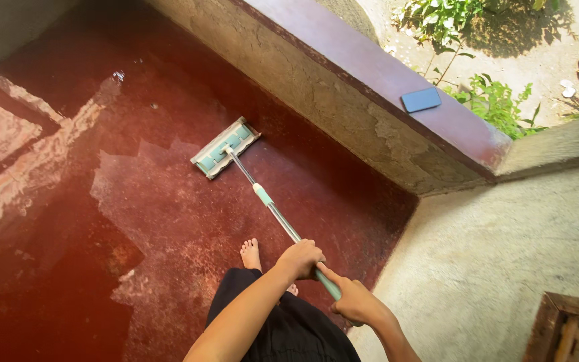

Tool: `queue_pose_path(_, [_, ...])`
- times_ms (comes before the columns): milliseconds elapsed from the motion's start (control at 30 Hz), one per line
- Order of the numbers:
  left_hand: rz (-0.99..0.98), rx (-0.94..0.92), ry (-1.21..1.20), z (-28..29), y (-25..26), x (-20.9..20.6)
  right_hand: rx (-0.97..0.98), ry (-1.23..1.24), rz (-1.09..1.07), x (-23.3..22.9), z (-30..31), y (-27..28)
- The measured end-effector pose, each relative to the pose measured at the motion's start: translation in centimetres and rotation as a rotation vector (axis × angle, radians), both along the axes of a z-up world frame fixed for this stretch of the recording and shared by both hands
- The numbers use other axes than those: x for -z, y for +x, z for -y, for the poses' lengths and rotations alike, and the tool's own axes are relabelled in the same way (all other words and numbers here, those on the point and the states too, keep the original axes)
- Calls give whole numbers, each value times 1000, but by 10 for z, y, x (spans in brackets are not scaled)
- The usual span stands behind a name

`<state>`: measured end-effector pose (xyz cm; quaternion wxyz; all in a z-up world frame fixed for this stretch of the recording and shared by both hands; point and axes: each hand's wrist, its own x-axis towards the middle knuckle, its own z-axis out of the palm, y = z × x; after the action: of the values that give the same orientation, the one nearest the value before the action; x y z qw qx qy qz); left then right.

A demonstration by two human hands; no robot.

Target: The person mops a red painted floor using a flat mop and a bucket. They repeatedly dip the mop into the bucket to wet it and then scrub the floor in a systematic manner, covering the area near the wall and moving towards the doorway.

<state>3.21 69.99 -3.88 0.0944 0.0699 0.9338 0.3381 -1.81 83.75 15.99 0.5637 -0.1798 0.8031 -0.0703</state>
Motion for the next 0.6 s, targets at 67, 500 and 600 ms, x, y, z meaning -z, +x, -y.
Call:
queue_pose_path(67, [25,5,5,-27,6,-2,29,54,50,-11,-17,3])
queue_pose_path(500, [-56,-151,-24,-152,60,-15,-54,120,142,-42,-118,32])
queue_pose_path(600, [-35,-176,-20,-158,75,-16,-84,116,159,-34,-126,38])
